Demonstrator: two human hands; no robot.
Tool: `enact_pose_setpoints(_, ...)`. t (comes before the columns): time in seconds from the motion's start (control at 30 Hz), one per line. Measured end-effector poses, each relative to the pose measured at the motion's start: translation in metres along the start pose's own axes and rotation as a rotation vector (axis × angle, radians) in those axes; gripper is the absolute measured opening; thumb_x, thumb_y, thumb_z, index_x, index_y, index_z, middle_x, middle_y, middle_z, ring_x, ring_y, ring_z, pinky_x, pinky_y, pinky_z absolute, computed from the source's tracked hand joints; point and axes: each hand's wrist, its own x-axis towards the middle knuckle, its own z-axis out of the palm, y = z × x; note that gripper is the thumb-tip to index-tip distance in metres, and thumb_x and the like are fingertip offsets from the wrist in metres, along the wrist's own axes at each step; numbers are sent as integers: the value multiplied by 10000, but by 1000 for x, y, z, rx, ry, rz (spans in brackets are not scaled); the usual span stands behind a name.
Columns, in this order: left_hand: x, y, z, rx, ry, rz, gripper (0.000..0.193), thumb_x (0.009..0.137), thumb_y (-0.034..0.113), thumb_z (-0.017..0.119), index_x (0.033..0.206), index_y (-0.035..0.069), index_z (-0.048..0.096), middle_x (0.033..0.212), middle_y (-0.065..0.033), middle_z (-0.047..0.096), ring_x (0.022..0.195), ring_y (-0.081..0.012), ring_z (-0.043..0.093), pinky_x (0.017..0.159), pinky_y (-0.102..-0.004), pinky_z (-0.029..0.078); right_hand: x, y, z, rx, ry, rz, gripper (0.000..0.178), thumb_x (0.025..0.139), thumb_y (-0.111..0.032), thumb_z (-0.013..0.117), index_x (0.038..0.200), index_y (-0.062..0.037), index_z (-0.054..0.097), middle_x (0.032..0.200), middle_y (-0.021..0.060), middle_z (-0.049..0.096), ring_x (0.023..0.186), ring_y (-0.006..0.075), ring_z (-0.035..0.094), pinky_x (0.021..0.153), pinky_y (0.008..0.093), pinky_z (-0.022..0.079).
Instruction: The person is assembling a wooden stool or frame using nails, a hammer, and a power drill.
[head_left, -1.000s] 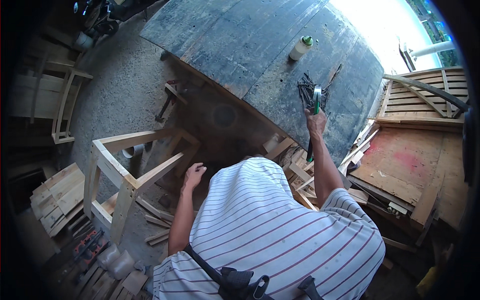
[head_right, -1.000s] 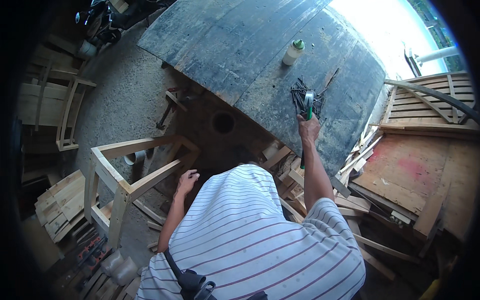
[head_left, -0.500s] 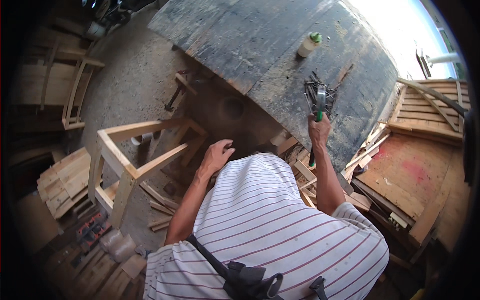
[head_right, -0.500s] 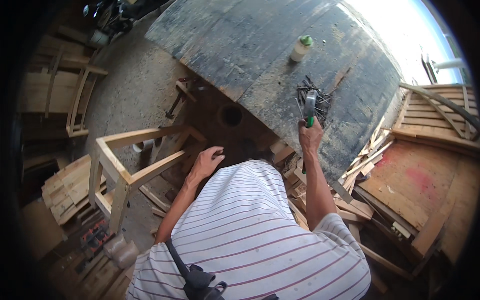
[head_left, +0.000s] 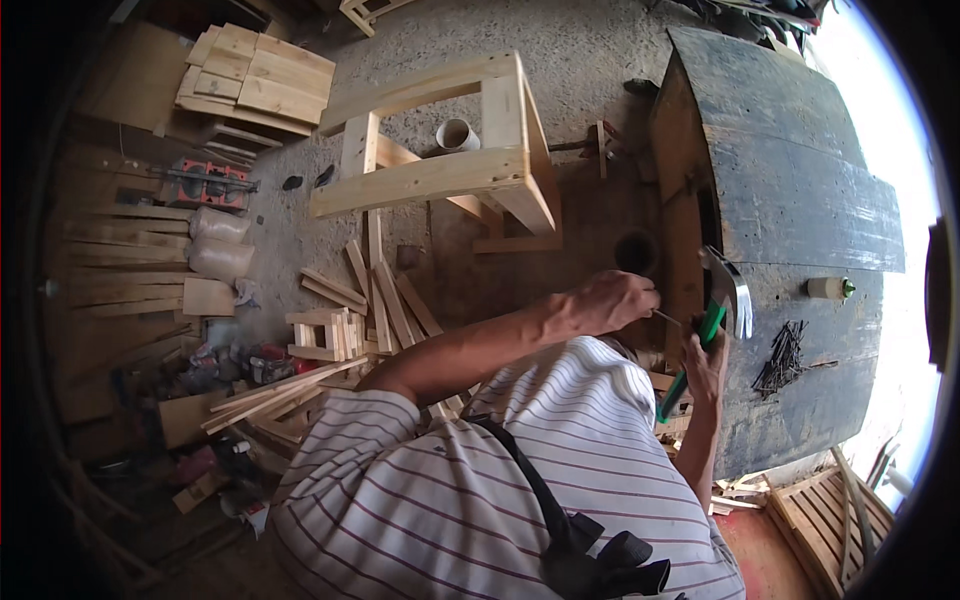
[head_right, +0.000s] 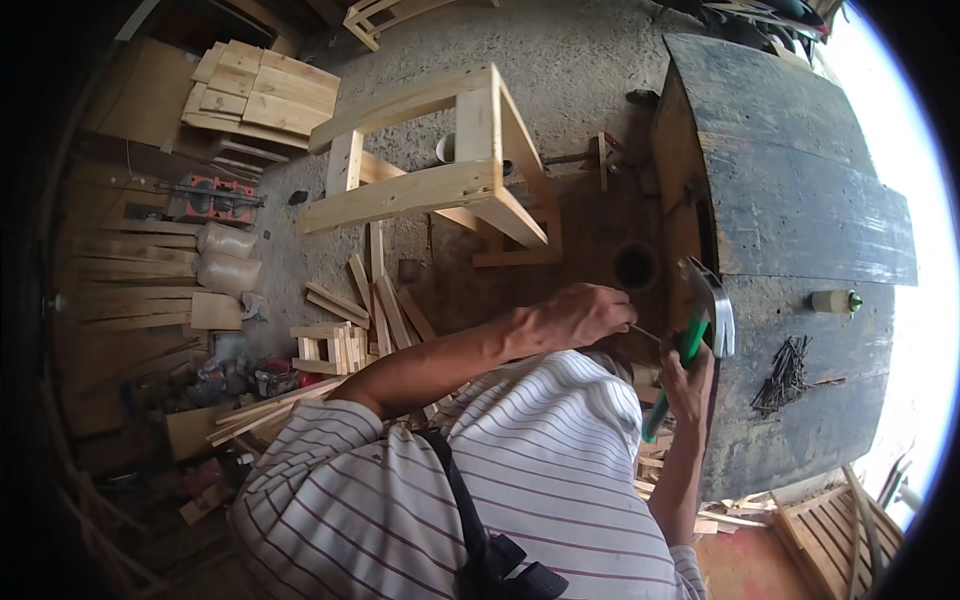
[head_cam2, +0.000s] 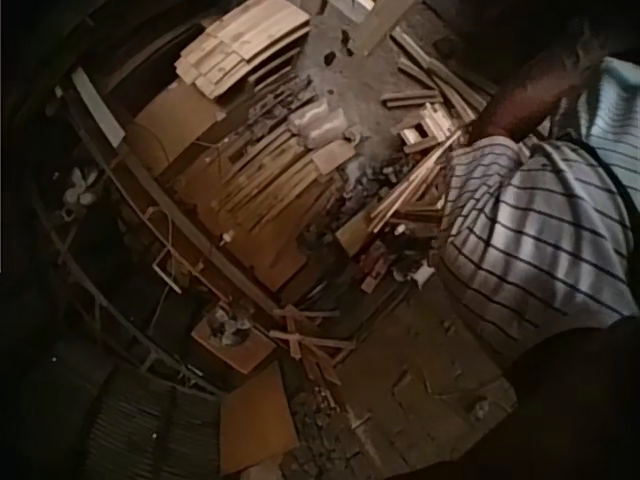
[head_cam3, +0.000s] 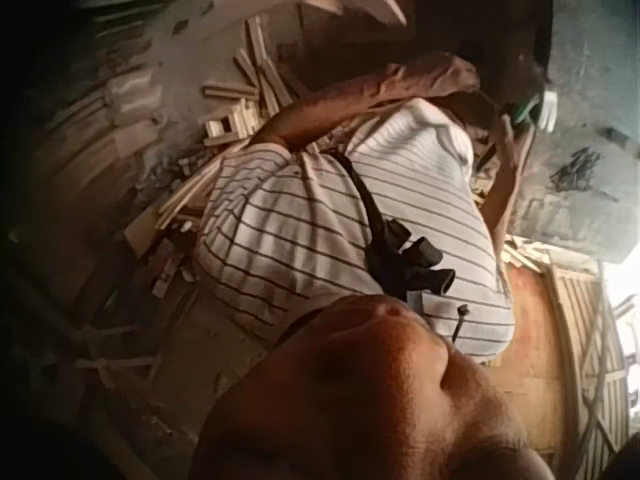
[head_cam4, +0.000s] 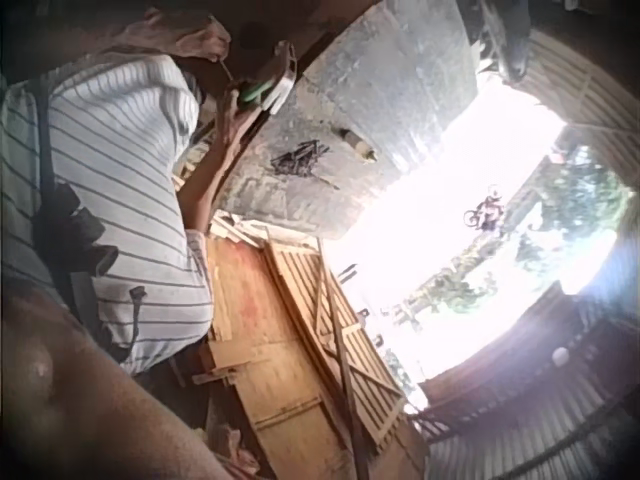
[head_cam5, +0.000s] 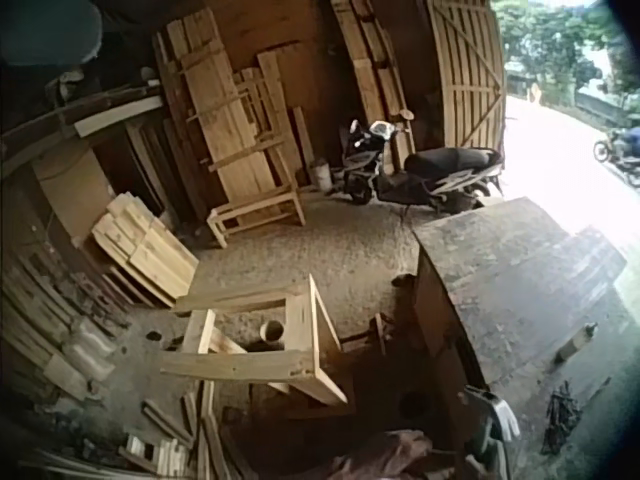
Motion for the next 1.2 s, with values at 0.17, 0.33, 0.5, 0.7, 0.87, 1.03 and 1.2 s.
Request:
enact_pose_setpoints(0.17,-96,-20,-73,-10,312,-236,108,881,120,711,955,45,687,877,-139,682,799,-308,687,695,-387,551,-14,-72,90,290,-261,-1,332,974,-117,630,1287,-48,544,749,-32,532,530,26,459,458,210,378)
enact_pose_setpoints(0.33,-214,-84,-190,294,797,-448,127,935,147,672,958,24,653,837,-145,666,784,-305,671,720,-378,527,-63,-112,164,349,-161,-159,418,1033,-199,578,1421,-80,479,732,-20,495,503,47,437,438,226,375)
enact_pose_setpoints(0.5,-292,-159,-250,563,949,-745,176,947,204,661,933,29,652,820,-151,682,752,-321,667,670,-407,515,-91,-103,198,165,-229,-35,438,1043,-273,572,1433,-96,482,736,-8,520,517,58,477,441,225,402)
enact_pose_setpoints(0.7,-290,-199,-238,715,1038,-598,126,867,178,692,821,88,618,710,-122,631,722,-364,623,670,-480,458,-72,-120,233,-74,-376,-111,335,1017,-212,608,1324,-95,541,746,-4,552,498,59,519,427,237,440)
enact_pose_setpoints(0.87,-290,-204,-237,785,1056,-545,124,842,124,684,798,62,586,691,-125,594,693,-343,606,659,-462,451,-49,-172,266,-409,-362,-360,367,1018,-148,568,1369,-50,525,769,31,572,526,92,567,468,274,463)
enact_pose_setpoints(1.03,-293,-205,-237,696,1027,-503,132,838,77,668,810,60,540,684,-136,548,680,-350,578,636,-450,437,-26,-231,304,-385,-345,-589,415,1020,-140,563,1425,-63,513,837,52,639,551,107,608,466,276,477)
enact_pose_setpoints(1.2,-291,-201,-237,755,1098,-440,126,849,64,654,821,58,532,715,-140,553,702,-368,571,642,-458,437,-30,-356,339,104,-280,-1040,430,1039,-192,540,1411,21,502,796,64,645,547,108,603,477,285,515)
